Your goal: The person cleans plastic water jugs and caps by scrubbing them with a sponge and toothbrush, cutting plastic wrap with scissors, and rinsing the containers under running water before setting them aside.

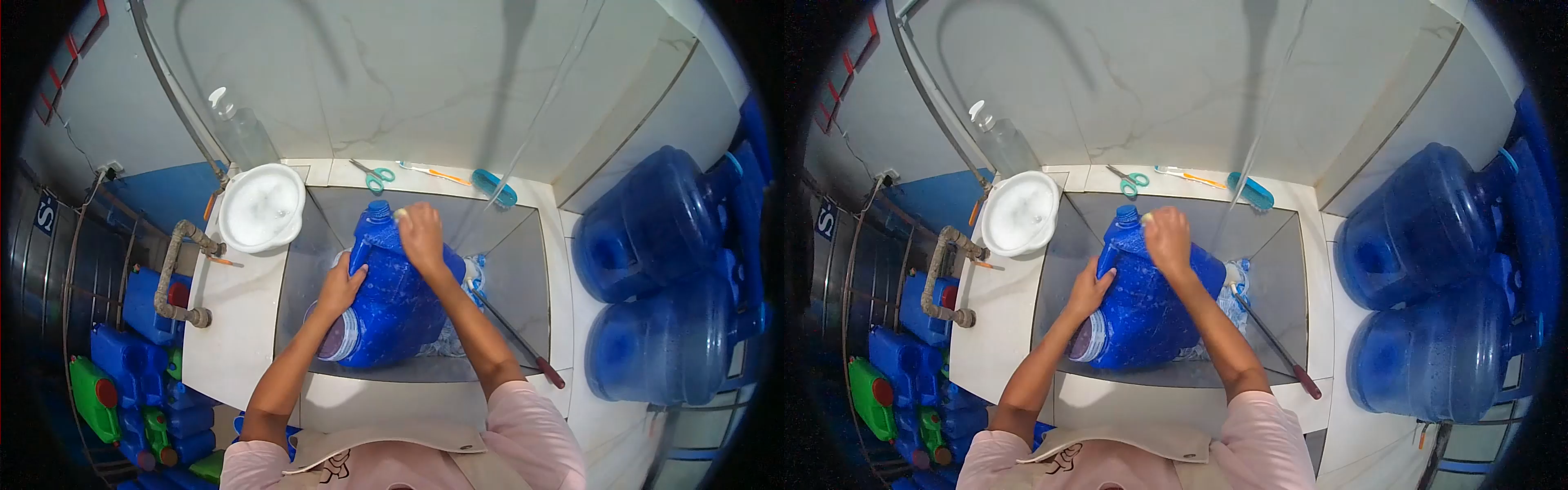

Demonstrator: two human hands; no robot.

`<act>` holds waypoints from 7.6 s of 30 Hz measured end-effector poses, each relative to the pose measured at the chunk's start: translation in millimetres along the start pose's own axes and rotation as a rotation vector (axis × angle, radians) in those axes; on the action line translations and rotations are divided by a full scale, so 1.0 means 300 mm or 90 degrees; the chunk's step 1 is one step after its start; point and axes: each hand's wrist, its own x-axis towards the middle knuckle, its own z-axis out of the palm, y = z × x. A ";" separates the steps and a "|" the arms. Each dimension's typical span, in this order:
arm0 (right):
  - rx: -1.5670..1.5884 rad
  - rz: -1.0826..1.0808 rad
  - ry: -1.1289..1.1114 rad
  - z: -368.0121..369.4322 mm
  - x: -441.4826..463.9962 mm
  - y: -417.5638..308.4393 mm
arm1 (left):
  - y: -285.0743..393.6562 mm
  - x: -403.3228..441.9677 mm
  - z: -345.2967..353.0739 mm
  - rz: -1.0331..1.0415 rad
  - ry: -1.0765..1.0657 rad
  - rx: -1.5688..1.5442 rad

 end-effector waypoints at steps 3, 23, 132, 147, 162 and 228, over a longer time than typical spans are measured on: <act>-0.047 -0.171 0.026 0.023 -0.035 -0.106 | 0.036 0.002 0.014 0.003 -0.043 0.008; -0.062 0.520 -0.078 0.158 -0.673 0.657 | -0.119 0.027 -0.054 -0.059 -0.028 -0.044; 0.538 0.545 -0.248 -0.592 0.275 -0.026 | 0.424 0.131 0.487 0.475 0.199 0.425; 0.522 0.523 -0.273 -0.592 0.266 -0.005 | 0.459 0.261 0.466 0.473 -0.008 0.312; 0.179 0.429 -0.306 -0.574 0.244 0.047 | 0.311 0.089 0.096 0.189 -0.107 0.274; -0.132 0.291 -0.494 -0.419 -0.107 0.143 | 0.332 -0.430 0.024 0.060 -0.293 0.185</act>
